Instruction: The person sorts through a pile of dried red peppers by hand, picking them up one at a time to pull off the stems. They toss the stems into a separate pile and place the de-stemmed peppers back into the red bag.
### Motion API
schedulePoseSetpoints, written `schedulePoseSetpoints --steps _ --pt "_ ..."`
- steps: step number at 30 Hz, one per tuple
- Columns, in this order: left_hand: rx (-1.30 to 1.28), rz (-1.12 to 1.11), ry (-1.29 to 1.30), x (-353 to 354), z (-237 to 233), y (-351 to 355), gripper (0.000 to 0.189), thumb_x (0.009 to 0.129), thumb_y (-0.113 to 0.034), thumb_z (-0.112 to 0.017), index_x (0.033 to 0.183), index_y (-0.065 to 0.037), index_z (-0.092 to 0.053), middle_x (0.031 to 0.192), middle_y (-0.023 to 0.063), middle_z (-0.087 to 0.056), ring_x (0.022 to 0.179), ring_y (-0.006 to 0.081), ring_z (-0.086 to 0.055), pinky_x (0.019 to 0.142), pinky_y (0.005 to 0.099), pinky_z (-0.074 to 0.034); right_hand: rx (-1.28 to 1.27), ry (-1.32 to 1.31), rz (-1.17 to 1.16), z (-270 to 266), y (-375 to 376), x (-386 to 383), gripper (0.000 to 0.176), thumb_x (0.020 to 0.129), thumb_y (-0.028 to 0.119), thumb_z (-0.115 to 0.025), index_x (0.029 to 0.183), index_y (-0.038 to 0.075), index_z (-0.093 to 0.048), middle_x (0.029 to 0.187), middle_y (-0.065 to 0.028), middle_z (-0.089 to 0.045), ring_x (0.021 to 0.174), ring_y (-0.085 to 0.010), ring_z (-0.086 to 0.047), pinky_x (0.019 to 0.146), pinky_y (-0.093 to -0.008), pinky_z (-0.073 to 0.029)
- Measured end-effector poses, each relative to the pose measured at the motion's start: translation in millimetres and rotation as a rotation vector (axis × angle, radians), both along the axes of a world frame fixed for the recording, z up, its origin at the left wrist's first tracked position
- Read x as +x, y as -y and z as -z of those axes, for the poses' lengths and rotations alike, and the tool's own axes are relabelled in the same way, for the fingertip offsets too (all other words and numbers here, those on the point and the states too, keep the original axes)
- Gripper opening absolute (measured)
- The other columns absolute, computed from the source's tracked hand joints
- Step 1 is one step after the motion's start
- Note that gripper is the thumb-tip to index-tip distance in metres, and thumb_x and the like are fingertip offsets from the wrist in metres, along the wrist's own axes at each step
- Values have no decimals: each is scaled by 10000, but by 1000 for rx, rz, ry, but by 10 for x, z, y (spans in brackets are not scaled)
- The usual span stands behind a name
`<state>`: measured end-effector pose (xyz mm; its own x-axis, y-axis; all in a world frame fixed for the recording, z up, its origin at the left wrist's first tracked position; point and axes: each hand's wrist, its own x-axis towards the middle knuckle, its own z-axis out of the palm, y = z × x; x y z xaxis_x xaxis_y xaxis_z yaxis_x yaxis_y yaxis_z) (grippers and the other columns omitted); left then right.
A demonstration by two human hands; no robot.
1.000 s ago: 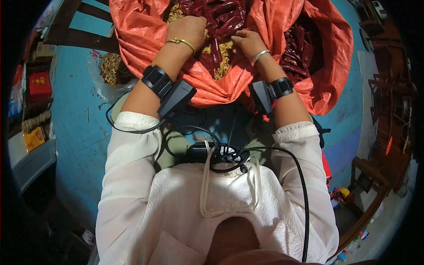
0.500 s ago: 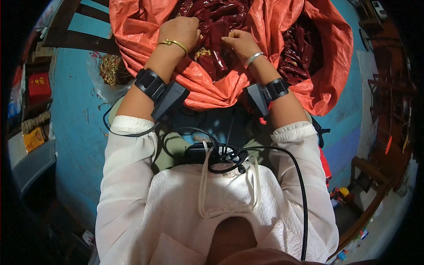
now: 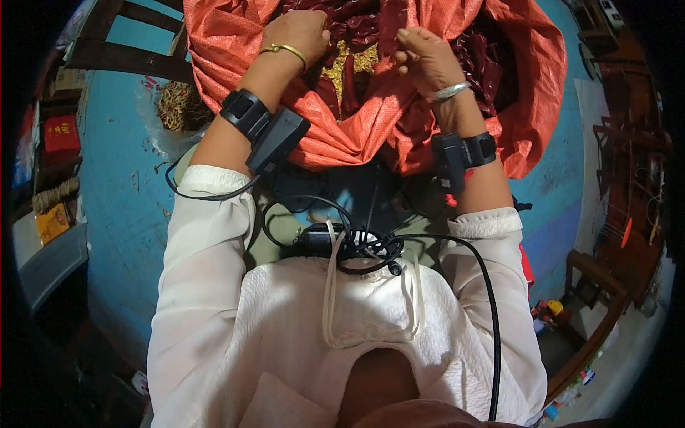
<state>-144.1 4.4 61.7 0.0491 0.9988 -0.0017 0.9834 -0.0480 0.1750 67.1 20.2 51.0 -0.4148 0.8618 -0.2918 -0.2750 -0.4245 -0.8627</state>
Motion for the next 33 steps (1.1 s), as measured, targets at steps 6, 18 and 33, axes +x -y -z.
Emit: schedulePoseSetpoints --steps 6,18,33 --pt "57 6 21 35 81 -4 227 768 -255 -522 921 -91 -558 862 127 -596 834 303 -562 716 408 -452 2 -126 53 -100 -78 247 99 801 176 -587 795 87 -544 695 16 -540 589 -116 -534 490 -239 -429" --pt "405 267 -61 152 125 70 232 751 -186 -559 975 -126 -543 892 63 -550 856 261 -537 709 360 -464 -174 -655 478 -44 -235 684 291 850 255 -439 944 -12 -507 750 -103 -564 596 -162 -492 548 -285 -392" --pt "182 226 -138 -195 279 140 230 732 -136 -538 961 -121 -554 853 69 -572 804 262 -568 661 358 -473 846 1208 -246 543 -202 -105 253 731 220 -580 921 58 -615 911 -152 -604 837 -302 -580 763 -360 -451"
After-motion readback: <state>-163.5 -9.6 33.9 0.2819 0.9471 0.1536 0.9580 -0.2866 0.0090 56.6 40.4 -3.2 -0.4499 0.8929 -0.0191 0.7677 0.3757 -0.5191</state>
